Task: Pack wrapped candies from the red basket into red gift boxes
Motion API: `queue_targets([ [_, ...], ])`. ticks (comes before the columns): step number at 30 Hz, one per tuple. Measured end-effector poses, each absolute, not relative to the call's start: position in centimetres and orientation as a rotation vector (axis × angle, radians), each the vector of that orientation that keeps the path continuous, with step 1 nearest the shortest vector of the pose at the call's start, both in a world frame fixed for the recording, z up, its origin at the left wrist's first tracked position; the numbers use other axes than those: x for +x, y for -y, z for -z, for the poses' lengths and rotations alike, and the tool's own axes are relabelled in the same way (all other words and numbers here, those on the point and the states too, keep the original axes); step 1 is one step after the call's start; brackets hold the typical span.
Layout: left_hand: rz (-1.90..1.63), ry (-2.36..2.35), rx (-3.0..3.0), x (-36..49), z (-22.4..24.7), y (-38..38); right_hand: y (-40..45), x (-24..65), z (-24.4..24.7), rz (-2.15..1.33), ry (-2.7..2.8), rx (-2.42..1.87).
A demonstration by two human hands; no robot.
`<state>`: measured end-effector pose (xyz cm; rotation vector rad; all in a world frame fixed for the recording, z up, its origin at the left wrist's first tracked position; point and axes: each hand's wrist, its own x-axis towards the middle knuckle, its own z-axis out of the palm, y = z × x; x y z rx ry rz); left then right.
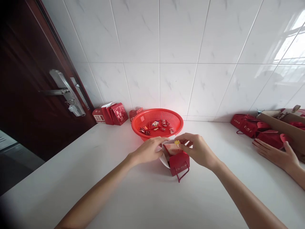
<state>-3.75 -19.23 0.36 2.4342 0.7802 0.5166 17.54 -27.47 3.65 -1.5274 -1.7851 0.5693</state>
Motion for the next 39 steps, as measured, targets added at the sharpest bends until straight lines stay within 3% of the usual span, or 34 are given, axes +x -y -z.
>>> queue_targets([
  [19, -0.484, -0.79, 2.466, -3.8, 0.4, 18.9, 26.7, 18.2, -1.8, -0.719, 1.695, -1.304],
  [39, -0.377, -0.75, 2.464, -4.1, 0.1, 18.7, 24.6, 19.0, -4.5, -0.965, 2.023, -1.193],
])
